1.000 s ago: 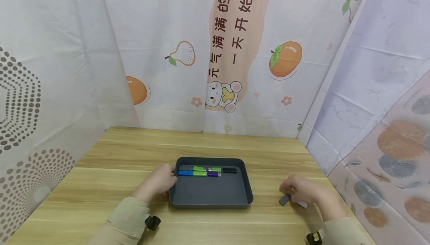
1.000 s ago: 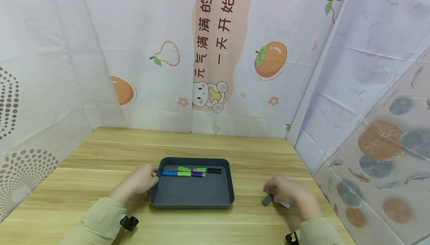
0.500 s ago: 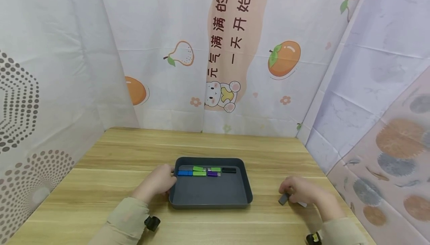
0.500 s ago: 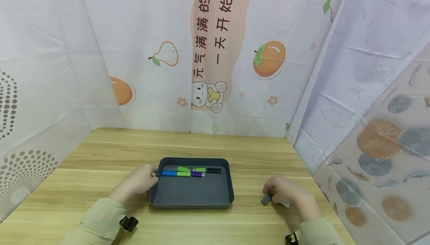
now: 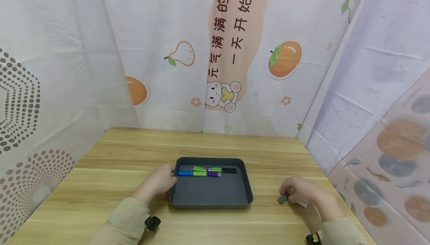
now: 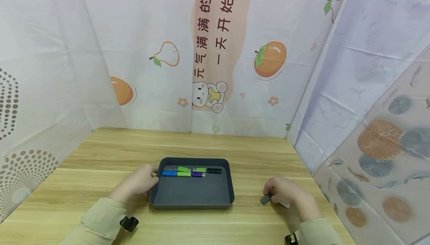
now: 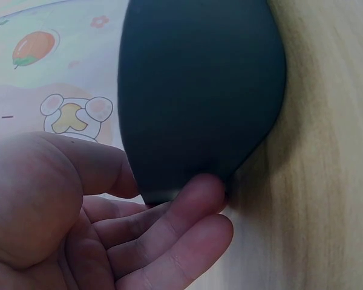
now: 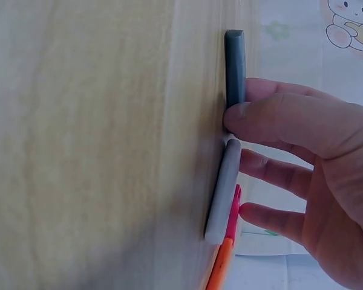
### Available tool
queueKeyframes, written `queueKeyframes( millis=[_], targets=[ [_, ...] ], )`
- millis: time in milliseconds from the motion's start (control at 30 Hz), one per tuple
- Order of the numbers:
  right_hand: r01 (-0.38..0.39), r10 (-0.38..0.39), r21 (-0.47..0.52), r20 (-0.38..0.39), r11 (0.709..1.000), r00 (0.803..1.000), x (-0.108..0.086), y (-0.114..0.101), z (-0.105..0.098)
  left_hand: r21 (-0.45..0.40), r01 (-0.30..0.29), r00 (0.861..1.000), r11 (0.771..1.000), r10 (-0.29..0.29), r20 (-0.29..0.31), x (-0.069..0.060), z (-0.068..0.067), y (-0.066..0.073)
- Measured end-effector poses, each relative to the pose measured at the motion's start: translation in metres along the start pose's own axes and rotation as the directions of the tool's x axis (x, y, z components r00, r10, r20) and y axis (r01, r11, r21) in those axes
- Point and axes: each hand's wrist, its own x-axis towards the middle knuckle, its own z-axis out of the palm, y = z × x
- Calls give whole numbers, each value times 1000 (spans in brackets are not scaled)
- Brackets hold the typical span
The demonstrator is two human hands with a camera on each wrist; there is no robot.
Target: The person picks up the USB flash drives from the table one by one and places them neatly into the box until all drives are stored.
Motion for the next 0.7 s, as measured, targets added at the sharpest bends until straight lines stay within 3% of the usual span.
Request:
queueKeyframes(
  millis=[467, 700],
  targets=[
    [-27, 27, 12, 1, 1000, 1000, 3, -2, 1, 6, -10, 1000, 1000, 10, -5, 0, 0, -1],
    [3, -3, 22, -15, 1000, 1000, 4, -3, 1, 7, 4, 1000, 1000, -4, -3, 3, 2, -4]
  ],
)
